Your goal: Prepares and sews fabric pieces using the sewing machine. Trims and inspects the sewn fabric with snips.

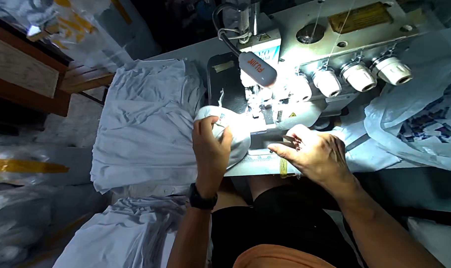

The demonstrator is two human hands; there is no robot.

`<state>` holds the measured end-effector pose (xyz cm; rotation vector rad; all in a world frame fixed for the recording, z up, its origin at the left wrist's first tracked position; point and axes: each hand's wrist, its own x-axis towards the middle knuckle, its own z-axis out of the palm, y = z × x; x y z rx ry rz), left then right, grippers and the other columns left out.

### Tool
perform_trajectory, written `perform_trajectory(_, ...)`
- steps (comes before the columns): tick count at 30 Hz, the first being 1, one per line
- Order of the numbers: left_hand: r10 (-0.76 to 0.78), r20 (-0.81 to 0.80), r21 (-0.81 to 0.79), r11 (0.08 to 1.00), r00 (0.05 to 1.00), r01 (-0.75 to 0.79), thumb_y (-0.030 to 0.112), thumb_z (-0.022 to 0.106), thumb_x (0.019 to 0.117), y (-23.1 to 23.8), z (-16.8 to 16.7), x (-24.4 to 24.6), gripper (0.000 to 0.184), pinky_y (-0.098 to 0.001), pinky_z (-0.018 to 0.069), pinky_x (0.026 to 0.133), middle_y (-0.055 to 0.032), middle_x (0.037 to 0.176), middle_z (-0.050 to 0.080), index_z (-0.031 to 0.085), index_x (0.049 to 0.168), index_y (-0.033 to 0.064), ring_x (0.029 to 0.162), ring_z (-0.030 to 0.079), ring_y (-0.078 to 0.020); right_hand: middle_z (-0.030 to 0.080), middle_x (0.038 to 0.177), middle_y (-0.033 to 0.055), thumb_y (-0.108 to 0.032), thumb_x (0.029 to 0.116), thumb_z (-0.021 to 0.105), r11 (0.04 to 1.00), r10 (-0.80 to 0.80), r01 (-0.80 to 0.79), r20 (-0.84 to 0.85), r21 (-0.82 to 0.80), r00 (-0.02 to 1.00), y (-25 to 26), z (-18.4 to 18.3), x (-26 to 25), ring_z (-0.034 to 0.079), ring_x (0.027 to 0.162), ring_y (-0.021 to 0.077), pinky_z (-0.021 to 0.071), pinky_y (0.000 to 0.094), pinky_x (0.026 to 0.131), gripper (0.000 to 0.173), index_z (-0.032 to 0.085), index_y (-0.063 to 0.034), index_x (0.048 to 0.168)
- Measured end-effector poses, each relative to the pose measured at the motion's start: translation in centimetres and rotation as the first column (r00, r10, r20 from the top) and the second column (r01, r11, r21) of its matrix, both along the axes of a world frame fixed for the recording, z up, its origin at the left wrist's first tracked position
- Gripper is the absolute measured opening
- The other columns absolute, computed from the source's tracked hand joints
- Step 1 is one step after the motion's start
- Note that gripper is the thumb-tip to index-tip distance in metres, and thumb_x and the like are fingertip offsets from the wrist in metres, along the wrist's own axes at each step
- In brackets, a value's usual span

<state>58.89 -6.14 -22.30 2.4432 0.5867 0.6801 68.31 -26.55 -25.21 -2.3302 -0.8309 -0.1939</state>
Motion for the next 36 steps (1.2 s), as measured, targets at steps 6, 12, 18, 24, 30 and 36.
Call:
perform_trajectory(6,-0.088,-0.029,-0.08,0.993,0.996,0.086,0.03,0.064,0.0989,6.5,1.8,1.4,0.062,-0.0594,0.0401,0.108,-0.0321,0.149,0.044,0.047,0.146,-0.0054,0.137,0.044,-0.0457,0.063,0.09,0.0192,-0.015,0.0989,0.064,0.988,0.13,-0.118,-0.124,0.104,0.984,2.4,2.3,-0.3,0.062,0.073,0.0299,0.0519,0.0463,0.065,0.024,0.065,0.0057,0.11)
perform_trajectory(12,-0.276,-0.109,-0.191,0.949,0.955,0.252,0.016,0.061,0.1012,9.1,1.9,3.1,0.021,-0.0314,0.0506,0.076,-0.0105,0.088,0.064,0.062,0.104,-0.0051,0.08,0.061,-0.0125,0.066,0.101,0.0296,-0.007,0.0984,0.061,0.998,0.058,-0.056,0.081,-0.035,0.995,5.8,3.7,-0.9,0.069,0.078,0.0441,0.0547,0.056,0.065,0.02,0.07,0.0086,0.108)
perform_trajectory(18,-0.471,0.06,-0.121,0.872,0.88,0.475,-0.003,0.053,0.0988,6.7,4.5,-1.1,0.018,-0.0213,0.0521,0.087,-0.0137,0.109,0.068,0.067,0.108,-0.0073,0.096,0.065,-0.0074,0.069,0.094,0.0303,-0.007,0.0965,0.06,1.0,0.018,-0.021,0.223,0.009,0.975,8.6,3.7,-1.3,0.069,0.087,0.0499,0.0529,0.0599,0.069,0.02,0.069,0.0094,0.102)
perform_trajectory(24,-0.49,0.032,-0.043,0.87,0.871,0.491,-0.005,0.054,0.0974,5.8,5.3,-1.4,0.028,-0.0254,0.0509,0.098,-0.0192,0.133,0.064,0.066,0.123,-0.0078,0.115,0.065,-0.0155,0.07,0.089,0.0178,-0.012,0.1,0.058,0.95,0.178,-0.139,-0.119,0.278,0.977,8.6,4.2,0.6,0.067,0.086,0.0277,0.0521,0.0455,0.08,0.022,0.072,0.0036,0.094)
perform_trajectory(30,-0.525,0.013,-0.003,0.851,0.851,0.526,-0.008,0.056,0.0932,5.1,5.5,-1.7,0.036,-0.0269,0.0516,0.091,-0.0207,0.137,0.061,0.063,0.129,-0.0074,0.111,0.064,-0.0193,0.065,0.079,0.0011,-0.017,0.0967,0.068,0.934,0.309,-0.153,-0.513,0.323,0.801,7.7,6.5,0.0,0.055,0.068,0.0061,0.0459,0.0289,0.065,0.013,0.073,-0.0062,0.09)
perform_trajectory(36,-0.514,-0.025,-0.008,0.857,0.857,0.514,-0.008,0.059,0.0925,4.5,6.1,-2.3,0.046,-0.0272,0.053,0.081,-0.0212,0.144,0.056,0.055,0.138,-0.0075,0.097,0.065,-0.018,0.055,0.066,-0.0056,-0.012,0.1011,0.06,0.872,0.437,-0.184,-0.555,0.453,0.708,9.1,6.8,0.3,0.047,0.056,-0.0009,0.04,0.0193,0.055,0.019,0.069,-0.0068,0.085)
